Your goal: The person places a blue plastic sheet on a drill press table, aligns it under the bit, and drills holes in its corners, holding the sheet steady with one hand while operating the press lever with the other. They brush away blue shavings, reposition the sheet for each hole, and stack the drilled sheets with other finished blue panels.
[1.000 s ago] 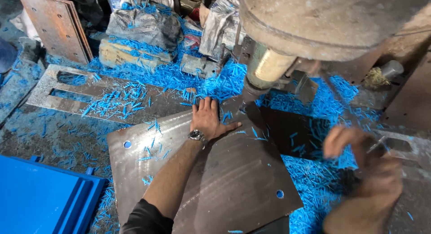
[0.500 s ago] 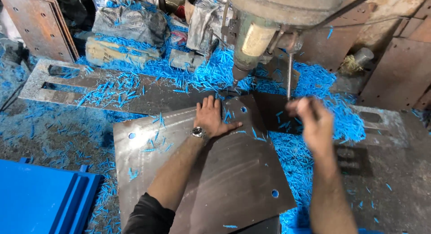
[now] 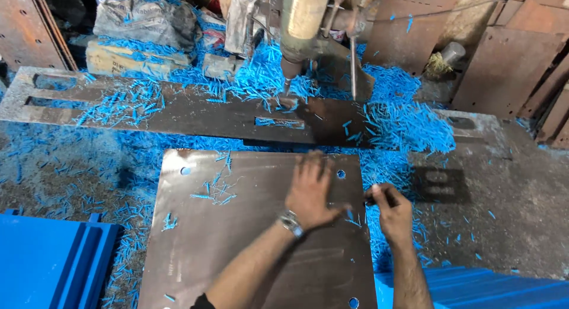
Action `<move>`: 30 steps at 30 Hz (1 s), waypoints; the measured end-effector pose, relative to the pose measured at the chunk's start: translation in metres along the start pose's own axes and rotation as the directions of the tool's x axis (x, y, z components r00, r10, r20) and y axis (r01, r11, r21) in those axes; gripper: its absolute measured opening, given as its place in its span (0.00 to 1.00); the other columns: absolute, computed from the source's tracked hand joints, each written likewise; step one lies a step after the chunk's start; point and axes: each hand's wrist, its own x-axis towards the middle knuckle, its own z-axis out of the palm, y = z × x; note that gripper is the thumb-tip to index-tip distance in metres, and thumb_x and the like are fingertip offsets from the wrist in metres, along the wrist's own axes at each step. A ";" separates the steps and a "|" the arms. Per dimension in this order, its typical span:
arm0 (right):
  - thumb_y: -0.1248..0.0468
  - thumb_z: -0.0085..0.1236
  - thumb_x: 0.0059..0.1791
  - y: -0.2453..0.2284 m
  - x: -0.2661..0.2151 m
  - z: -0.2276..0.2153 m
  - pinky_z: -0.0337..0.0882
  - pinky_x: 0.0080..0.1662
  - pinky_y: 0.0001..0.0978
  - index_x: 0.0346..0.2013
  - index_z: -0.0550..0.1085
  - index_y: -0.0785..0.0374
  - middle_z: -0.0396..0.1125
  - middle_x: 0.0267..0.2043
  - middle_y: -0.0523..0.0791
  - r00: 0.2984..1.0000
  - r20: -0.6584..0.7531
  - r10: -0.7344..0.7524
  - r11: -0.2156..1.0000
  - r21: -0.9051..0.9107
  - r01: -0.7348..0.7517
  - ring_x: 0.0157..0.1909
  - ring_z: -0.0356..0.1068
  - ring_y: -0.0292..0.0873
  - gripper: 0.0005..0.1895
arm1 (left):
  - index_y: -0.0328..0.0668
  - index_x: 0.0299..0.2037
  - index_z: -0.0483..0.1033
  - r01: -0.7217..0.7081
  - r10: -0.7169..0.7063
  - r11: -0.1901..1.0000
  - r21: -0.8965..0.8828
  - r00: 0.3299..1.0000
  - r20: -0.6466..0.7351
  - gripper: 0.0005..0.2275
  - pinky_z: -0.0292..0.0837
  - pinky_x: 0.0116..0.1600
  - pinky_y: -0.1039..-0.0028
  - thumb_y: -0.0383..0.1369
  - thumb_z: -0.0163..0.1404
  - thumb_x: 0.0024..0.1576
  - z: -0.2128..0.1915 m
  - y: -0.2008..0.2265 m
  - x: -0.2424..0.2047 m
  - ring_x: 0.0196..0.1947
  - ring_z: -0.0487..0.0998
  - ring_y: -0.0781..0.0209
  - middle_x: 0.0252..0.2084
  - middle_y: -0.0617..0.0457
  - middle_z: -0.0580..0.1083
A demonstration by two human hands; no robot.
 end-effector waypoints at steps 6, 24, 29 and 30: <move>0.61 0.52 0.58 -0.047 0.008 -0.025 0.70 0.44 0.29 0.34 0.77 0.68 0.74 0.33 0.45 0.998 0.046 -0.043 0.990 -0.135 0.049 0.35 0.69 0.38 0.14 | 0.51 0.46 0.83 -0.497 0.535 0.758 -0.421 0.844 -0.034 0.27 0.61 0.66 0.42 0.60 0.43 0.51 0.116 0.110 -0.062 0.57 0.74 0.40 0.65 0.46 0.70; 0.66 0.61 0.54 0.040 0.053 0.047 0.68 0.32 0.26 0.40 0.75 0.59 0.69 0.32 0.40 0.996 -0.089 -0.021 0.999 0.026 0.024 0.29 0.64 0.34 0.02 | 0.52 0.44 0.85 0.152 -0.227 0.904 -0.400 0.963 -0.147 0.17 0.75 0.54 0.67 0.45 0.64 0.46 -0.068 -0.058 -0.274 0.50 0.80 0.59 0.51 0.60 0.79; 0.42 0.41 0.60 0.043 0.053 0.033 0.66 0.38 0.29 0.31 0.75 0.62 0.71 0.32 0.41 0.978 -0.140 0.154 0.988 -0.006 -0.157 0.33 0.65 0.36 0.30 | 0.58 0.50 0.81 0.379 -0.387 0.921 -0.088 0.865 -0.320 0.30 0.68 0.61 0.61 0.55 0.66 0.37 -0.035 -0.090 -0.338 0.60 0.73 0.54 0.58 0.55 0.73; 0.42 0.41 0.60 0.045 0.051 0.033 0.66 0.38 0.29 0.31 0.75 0.62 0.71 0.32 0.41 0.981 -0.117 0.155 0.988 -0.003 -0.156 0.33 0.65 0.36 0.30 | 0.58 0.50 0.81 0.400 -0.405 0.913 -0.083 0.856 -0.323 0.30 0.68 0.61 0.61 0.55 0.66 0.37 -0.030 -0.087 -0.344 0.60 0.73 0.54 0.58 0.55 0.73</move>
